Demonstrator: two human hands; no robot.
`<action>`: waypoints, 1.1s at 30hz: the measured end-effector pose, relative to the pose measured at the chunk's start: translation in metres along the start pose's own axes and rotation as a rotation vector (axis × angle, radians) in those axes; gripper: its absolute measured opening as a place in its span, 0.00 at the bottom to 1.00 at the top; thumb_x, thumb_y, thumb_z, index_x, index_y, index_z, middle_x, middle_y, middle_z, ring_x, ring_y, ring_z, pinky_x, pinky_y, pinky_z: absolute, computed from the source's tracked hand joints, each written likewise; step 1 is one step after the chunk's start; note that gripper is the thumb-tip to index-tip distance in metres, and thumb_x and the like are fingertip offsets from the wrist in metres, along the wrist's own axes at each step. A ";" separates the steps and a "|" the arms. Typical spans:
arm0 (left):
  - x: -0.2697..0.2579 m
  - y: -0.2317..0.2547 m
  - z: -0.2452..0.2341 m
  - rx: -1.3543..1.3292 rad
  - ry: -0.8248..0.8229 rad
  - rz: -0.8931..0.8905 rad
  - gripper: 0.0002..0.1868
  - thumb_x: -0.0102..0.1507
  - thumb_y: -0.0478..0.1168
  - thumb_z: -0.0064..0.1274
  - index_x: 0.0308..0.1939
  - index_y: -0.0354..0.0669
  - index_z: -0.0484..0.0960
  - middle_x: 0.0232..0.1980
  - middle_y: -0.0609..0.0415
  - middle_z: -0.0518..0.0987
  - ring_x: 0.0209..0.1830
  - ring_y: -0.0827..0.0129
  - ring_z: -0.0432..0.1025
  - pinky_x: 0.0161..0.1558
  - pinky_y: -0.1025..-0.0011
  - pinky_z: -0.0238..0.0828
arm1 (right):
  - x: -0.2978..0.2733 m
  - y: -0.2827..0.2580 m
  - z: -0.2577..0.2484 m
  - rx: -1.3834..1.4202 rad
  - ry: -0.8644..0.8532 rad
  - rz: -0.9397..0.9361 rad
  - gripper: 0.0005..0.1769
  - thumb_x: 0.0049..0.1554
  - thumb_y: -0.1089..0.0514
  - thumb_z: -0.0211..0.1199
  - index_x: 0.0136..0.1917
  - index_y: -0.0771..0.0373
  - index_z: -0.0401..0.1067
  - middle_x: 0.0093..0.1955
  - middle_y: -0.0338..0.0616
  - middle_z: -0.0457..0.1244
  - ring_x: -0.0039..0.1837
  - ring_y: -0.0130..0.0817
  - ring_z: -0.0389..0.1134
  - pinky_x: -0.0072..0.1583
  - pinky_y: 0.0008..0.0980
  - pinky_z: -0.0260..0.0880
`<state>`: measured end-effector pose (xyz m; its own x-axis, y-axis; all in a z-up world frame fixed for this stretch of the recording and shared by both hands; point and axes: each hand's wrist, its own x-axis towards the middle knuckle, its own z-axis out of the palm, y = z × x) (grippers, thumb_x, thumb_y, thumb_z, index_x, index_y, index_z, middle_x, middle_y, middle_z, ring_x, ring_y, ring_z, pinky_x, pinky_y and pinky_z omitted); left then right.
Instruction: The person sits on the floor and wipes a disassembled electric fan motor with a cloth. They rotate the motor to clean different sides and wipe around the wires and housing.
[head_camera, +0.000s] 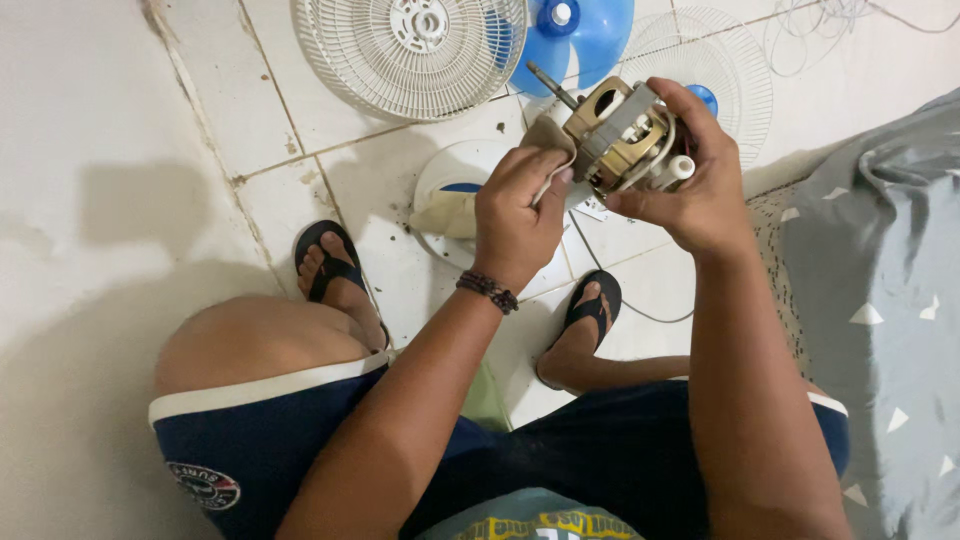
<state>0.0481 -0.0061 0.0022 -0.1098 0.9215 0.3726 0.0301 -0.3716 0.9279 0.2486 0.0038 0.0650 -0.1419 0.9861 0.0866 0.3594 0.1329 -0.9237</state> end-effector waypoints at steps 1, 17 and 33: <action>-0.001 -0.002 0.001 0.025 0.010 0.002 0.10 0.66 0.31 0.57 0.51 0.36 0.82 0.50 0.46 0.83 0.50 0.56 0.80 0.52 0.67 0.78 | -0.001 0.001 0.001 -0.001 -0.002 0.007 0.58 0.39 0.71 0.81 0.80 0.68 0.61 0.68 0.42 0.63 0.70 0.33 0.65 0.73 0.33 0.68; -0.004 -0.019 0.006 0.109 0.018 0.011 0.07 0.62 0.27 0.56 0.43 0.32 0.80 0.44 0.43 0.82 0.44 0.49 0.78 0.46 0.63 0.77 | -0.004 -0.007 0.007 -0.071 0.006 0.018 0.59 0.36 0.68 0.81 0.79 0.67 0.61 0.67 0.42 0.63 0.70 0.34 0.65 0.75 0.33 0.65; 0.031 0.002 -0.058 0.095 0.167 -0.383 0.16 0.68 0.39 0.54 0.56 0.33 0.75 0.35 0.48 0.80 0.31 0.69 0.74 0.38 0.69 0.73 | -0.036 -0.006 0.004 0.075 -0.105 0.013 0.56 0.40 0.69 0.79 0.79 0.62 0.59 0.73 0.42 0.60 0.76 0.33 0.62 0.77 0.33 0.62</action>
<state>-0.0126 0.0152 0.0148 -0.2895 0.9572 0.0012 0.0462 0.0128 0.9989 0.2476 -0.0332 0.0658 -0.2347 0.9713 0.0386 0.2923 0.1084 -0.9502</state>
